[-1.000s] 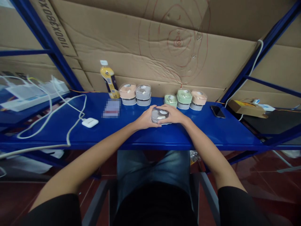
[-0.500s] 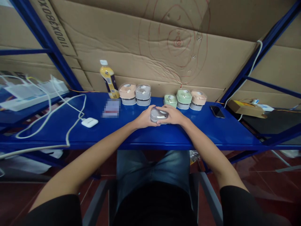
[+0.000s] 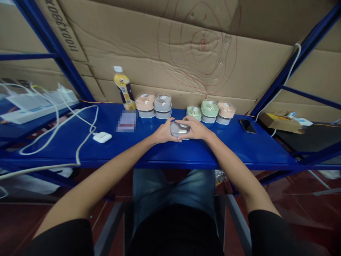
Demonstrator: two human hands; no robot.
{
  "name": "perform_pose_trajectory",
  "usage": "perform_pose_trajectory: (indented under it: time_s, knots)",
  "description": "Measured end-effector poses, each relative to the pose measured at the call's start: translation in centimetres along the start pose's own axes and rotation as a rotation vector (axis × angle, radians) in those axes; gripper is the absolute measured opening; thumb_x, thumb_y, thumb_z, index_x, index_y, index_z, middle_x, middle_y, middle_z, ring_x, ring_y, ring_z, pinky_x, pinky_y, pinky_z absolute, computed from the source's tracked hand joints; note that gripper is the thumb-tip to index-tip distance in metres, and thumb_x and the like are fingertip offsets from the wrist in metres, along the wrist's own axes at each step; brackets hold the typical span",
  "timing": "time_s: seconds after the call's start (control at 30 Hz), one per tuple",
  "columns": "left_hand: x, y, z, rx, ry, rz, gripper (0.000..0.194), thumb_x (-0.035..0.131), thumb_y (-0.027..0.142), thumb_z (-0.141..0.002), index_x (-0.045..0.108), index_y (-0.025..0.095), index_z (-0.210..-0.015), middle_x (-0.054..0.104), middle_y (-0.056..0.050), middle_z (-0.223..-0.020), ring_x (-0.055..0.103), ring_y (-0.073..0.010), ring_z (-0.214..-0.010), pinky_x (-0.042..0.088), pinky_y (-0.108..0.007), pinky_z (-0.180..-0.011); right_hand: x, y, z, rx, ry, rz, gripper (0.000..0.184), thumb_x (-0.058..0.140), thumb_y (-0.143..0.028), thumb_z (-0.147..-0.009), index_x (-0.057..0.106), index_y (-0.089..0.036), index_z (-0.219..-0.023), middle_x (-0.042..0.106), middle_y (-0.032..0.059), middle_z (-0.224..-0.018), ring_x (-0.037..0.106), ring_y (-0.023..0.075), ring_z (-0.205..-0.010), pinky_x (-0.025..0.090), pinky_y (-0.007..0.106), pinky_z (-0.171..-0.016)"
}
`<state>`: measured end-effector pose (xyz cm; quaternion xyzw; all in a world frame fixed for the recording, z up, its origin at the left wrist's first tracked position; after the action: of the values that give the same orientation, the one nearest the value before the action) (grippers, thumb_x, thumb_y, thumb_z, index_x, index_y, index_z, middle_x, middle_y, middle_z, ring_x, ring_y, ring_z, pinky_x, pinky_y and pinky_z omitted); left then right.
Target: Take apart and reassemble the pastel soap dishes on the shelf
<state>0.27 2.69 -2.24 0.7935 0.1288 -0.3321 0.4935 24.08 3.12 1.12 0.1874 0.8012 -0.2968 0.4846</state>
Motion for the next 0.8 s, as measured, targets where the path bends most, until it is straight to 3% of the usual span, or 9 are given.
perform_pose_trajectory:
  time_s: [0.1, 0.3, 0.43, 0.53, 0.6, 0.7, 0.8]
  knots:
    - [0.1, -0.1, 0.0, 0.007, 0.006, 0.005, 0.136, 0.103, 0.065, -0.052, 0.041, 0.013, -0.162, 0.06, -0.029, -0.16, 0.062, -0.05, -0.147, 0.053, -0.06, -0.118, 0.5, 0.4, 0.0, 0.02, 0.009, -0.019, 0.097, 0.089, -0.08, -0.08, 0.066, -0.034, -0.162, 0.067, 0.0122, -0.135, 0.067, 0.0378, -0.127, 0.052, 0.058, -0.118]
    - [-0.3, 0.2, 0.1, 0.031, -0.018, -0.042, 0.111, 0.1, 0.062, -0.059, 0.053, 0.017, -0.149, 0.07, -0.021, -0.147, 0.068, -0.0463, -0.137, 0.057, -0.059, -0.113, 0.1, 1.8, 1.4, 0.009, -0.012, -0.145, 0.103, 0.093, -0.073, -0.079, 0.06, -0.032, -0.167, 0.066, 0.0138, -0.149, 0.065, 0.0384, -0.138, 0.05, 0.059, -0.123]
    - [-0.5, -0.2, 0.2, 0.06, -0.043, 0.03, 0.121, 0.1, 0.06, -0.06, 0.046, 0.015, -0.158, 0.066, -0.023, -0.153, 0.067, -0.044, -0.141, 0.055, -0.058, -0.119, -1.2, 1.7, 2.4, 0.048, 0.0, -0.155, 0.101, 0.096, -0.068, -0.076, 0.064, -0.029, -0.162, 0.073, 0.0142, -0.143, 0.07, 0.0383, -0.131, 0.053, 0.06, -0.119]
    - [-1.2, -0.3, -0.5, 0.113, -0.008, 0.066, 0.119, 0.095, 0.057, -0.07, 0.038, 0.014, -0.166, 0.062, -0.025, -0.158, 0.065, -0.0411, -0.145, 0.053, -0.056, -0.123, -2.8, 1.0, 2.2, 0.098, 0.091, -0.069, 0.094, 0.095, -0.067, -0.076, 0.069, -0.026, -0.156, 0.076, 0.0151, -0.139, 0.071, 0.0389, -0.13, 0.054, 0.059, -0.117]
    - [-2.4, 0.0, -1.5, 0.167, 0.104, -0.036, 0.109, 0.089, 0.052, -0.081, 0.036, 0.014, -0.168, 0.058, -0.026, -0.162, 0.061, -0.0402, -0.149, 0.049, -0.056, -0.127, -4.1, 0.5, 1.4, 0.195, 0.18, 0.039, 0.09, 0.092, -0.067, -0.08, 0.068, -0.026, -0.157, 0.075, 0.016, -0.138, 0.07, 0.0393, -0.128, 0.055, 0.059, -0.115]
    - [-4.4, 1.3, -3.6, 0.225, 0.281, -0.36, 0.089, 0.079, 0.041, -0.092, 0.041, 0.013, -0.167, 0.05, -0.026, -0.168, 0.047, -0.0439, -0.159, 0.037, -0.063, -0.133, -5.7, 0.1, -1.0, 0.449, 0.317, 0.276, 0.087, 0.085, -0.07, -0.087, 0.065, -0.023, -0.158, 0.07, 0.0203, -0.141, 0.068, 0.0434, -0.129, 0.054, 0.061, -0.111]
    - [-5.5, 2.6, -5.9, 0.104, 0.333, -0.629, 0.073, 0.075, 0.041, -0.097, 0.053, 0.013, -0.161, 0.047, -0.028, -0.168, 0.042, -0.0501, -0.158, 0.032, -0.067, -0.13, -6.0, -0.2, -4.1, 0.67, 0.343, 0.486, 0.08, 0.078, -0.068, -0.094, 0.065, -0.016, -0.153, 0.062, 0.0278, -0.15, 0.062, 0.0482, -0.136, 0.052, 0.059, -0.11]
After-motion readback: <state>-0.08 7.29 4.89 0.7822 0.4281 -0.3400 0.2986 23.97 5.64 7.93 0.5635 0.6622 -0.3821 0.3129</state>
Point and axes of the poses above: each hand's wrist, its own z-axis away from the middle knuckle, its own x-axis out of the palm, y = z × x, the point moved 1 cm from there along -z, towards the middle knuckle
